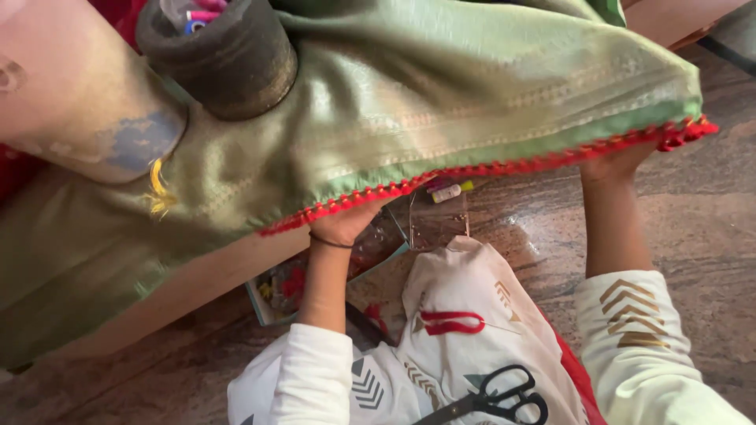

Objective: Attaching a red tassel trim to the edge of a green decorative fabric.

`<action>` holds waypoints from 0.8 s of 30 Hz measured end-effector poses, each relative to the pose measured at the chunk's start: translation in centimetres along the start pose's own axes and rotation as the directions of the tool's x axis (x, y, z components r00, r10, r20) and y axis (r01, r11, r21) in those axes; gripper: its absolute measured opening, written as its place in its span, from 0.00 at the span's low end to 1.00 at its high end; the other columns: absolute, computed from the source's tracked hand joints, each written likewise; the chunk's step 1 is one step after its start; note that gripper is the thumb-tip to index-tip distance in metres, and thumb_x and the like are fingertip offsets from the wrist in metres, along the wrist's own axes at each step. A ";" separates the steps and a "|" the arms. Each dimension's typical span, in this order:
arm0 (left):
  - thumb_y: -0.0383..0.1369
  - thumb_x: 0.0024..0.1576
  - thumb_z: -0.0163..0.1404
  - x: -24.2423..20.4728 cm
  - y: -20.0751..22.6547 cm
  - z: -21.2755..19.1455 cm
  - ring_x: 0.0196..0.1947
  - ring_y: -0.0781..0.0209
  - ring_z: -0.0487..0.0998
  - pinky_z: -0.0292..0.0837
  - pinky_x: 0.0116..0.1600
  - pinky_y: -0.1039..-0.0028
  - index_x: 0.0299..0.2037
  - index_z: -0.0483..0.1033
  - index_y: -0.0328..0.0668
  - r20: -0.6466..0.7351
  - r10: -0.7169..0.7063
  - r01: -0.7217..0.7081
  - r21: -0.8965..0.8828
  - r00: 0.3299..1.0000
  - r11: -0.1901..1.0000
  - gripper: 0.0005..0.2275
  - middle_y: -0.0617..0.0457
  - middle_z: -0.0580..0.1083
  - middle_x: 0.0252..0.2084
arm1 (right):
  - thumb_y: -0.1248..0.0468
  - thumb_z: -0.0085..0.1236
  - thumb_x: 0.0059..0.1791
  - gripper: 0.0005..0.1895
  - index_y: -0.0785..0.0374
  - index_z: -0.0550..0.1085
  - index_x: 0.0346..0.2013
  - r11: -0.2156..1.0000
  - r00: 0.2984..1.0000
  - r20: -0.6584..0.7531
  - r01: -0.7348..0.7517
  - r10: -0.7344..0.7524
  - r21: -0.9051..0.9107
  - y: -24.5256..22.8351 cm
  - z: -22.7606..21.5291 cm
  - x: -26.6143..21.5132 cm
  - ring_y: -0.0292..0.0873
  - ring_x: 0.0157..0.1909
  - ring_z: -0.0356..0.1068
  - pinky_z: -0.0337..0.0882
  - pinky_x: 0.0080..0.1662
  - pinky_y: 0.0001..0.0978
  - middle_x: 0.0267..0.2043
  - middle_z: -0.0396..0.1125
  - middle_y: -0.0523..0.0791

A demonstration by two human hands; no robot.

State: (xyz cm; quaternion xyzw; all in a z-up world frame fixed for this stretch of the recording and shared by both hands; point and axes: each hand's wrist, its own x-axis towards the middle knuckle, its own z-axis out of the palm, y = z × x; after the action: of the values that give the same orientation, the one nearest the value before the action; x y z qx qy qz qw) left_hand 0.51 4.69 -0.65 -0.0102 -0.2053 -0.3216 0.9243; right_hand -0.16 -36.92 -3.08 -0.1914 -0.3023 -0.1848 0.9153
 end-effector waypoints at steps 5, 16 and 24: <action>0.58 0.65 0.37 0.5 2.4 -2.1 0.79 0.33 0.47 0.43 0.77 0.30 0.78 0.52 0.44 -0.204 -0.016 0.042 0.126 0.979 0.991 0.36 0.41 0.49 0.81 | 0.39 0.37 0.53 0.37 0.61 0.61 0.68 0.991 0.967 -0.254 0.027 0.009 0.134 0.4 3.6 0.6 0.55 0.73 0.59 0.67 0.68 0.55 0.72 0.57 0.54; 0.57 0.64 0.37 1.2 1.3 -1.2 0.77 0.34 0.51 0.44 0.74 0.32 0.76 0.54 0.47 -0.222 -0.048 0.077 0.123 0.974 0.989 0.34 0.43 0.52 0.79 | 0.44 0.37 0.57 0.36 0.65 0.63 0.72 0.948 0.924 -0.380 0.077 0.049 0.308 -0.3 -3.2 -0.4 0.58 0.72 0.57 0.59 0.72 0.56 0.76 0.59 0.55; 0.55 0.65 0.39 0.4 1.5 -2.0 0.74 0.39 0.57 0.56 0.72 0.39 0.74 0.58 0.46 -0.203 0.007 0.023 0.146 0.979 0.989 0.31 0.43 0.59 0.75 | 0.44 0.36 0.56 0.36 0.64 0.62 0.73 0.951 0.922 -0.385 0.082 0.041 0.299 -0.7 -2.7 -0.7 0.58 0.71 0.58 0.62 0.74 0.58 0.77 0.57 0.55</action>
State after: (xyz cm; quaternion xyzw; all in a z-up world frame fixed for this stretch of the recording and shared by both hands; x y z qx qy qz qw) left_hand 2.50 5.36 -2.19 0.0918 -0.1331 -0.3085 0.9374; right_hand 0.31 -38.58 -5.32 -0.0020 -0.1429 -0.1790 0.9734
